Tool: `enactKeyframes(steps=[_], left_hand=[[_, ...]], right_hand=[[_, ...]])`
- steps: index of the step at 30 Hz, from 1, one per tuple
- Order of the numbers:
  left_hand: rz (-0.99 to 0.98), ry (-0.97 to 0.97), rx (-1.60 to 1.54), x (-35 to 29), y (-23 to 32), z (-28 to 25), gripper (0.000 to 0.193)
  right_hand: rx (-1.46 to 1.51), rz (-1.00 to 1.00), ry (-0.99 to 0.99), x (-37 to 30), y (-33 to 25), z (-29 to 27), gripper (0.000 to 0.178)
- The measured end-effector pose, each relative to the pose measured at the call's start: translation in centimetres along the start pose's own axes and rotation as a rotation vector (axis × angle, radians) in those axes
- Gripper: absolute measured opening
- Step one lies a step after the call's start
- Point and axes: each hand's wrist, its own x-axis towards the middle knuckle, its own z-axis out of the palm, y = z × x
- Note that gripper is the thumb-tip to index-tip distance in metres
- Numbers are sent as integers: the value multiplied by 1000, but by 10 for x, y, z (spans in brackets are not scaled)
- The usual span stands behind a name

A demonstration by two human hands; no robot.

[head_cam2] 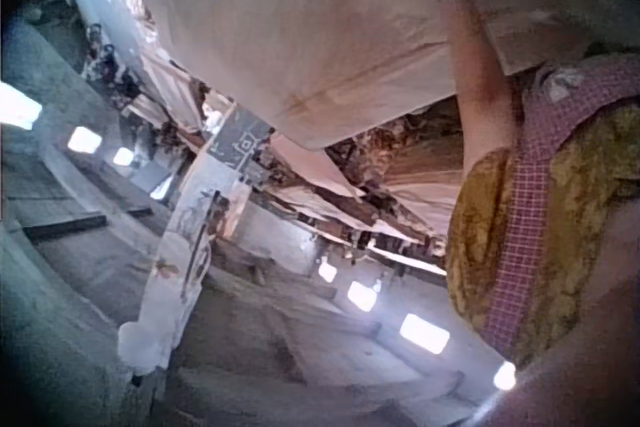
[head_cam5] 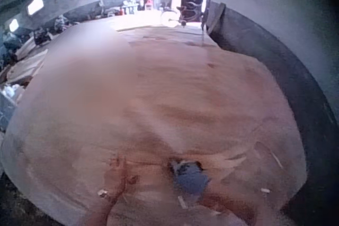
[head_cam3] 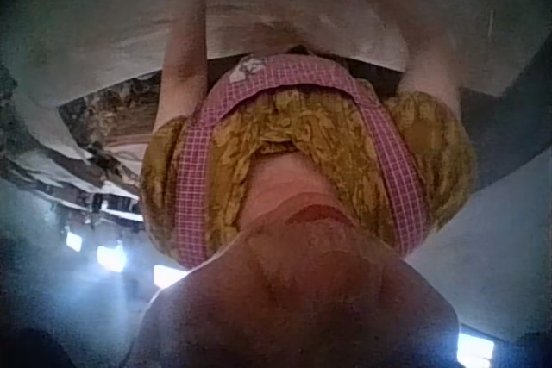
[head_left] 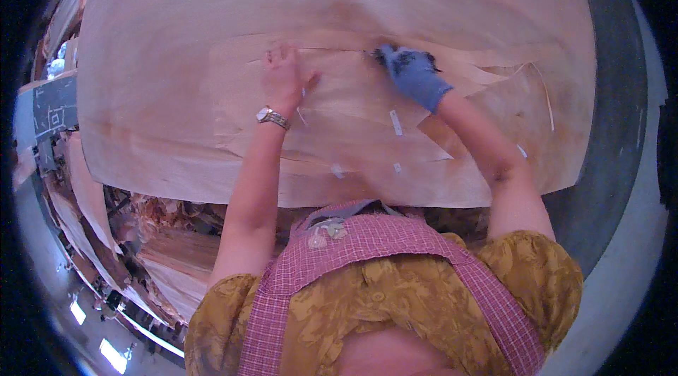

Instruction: The person applies tape to various thin wood veneer sheets and removes a damaged section to patch it with a new piece of veneer.

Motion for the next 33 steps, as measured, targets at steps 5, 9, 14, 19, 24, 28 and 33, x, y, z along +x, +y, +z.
enactKeyframes(steps=[5,9,14,19,24,28,33], left_hand=[[-74,-113,30,9,8,-8,72],[-5,-68,68,6,-5,-4,74],[-18,-143,58,11,4,-20,76],[-82,-35,7,7,9,-18,68],[160,211,-296,-54,68,16,51],[56,24,-287,-117,160,-7,40],[-37,65,-170,-136,189,28,51]], right_hand=[[-41,153,-77,-80,97,23,26],[-89,255,-21,-138,136,47,26],[-42,307,-35,-192,170,47,28],[-26,19,279,-183,171,-2,25],[74,-416,147,-123,100,-17,18],[-28,-659,1,-86,66,1,14],[-101,-698,18,-75,64,13,16]])
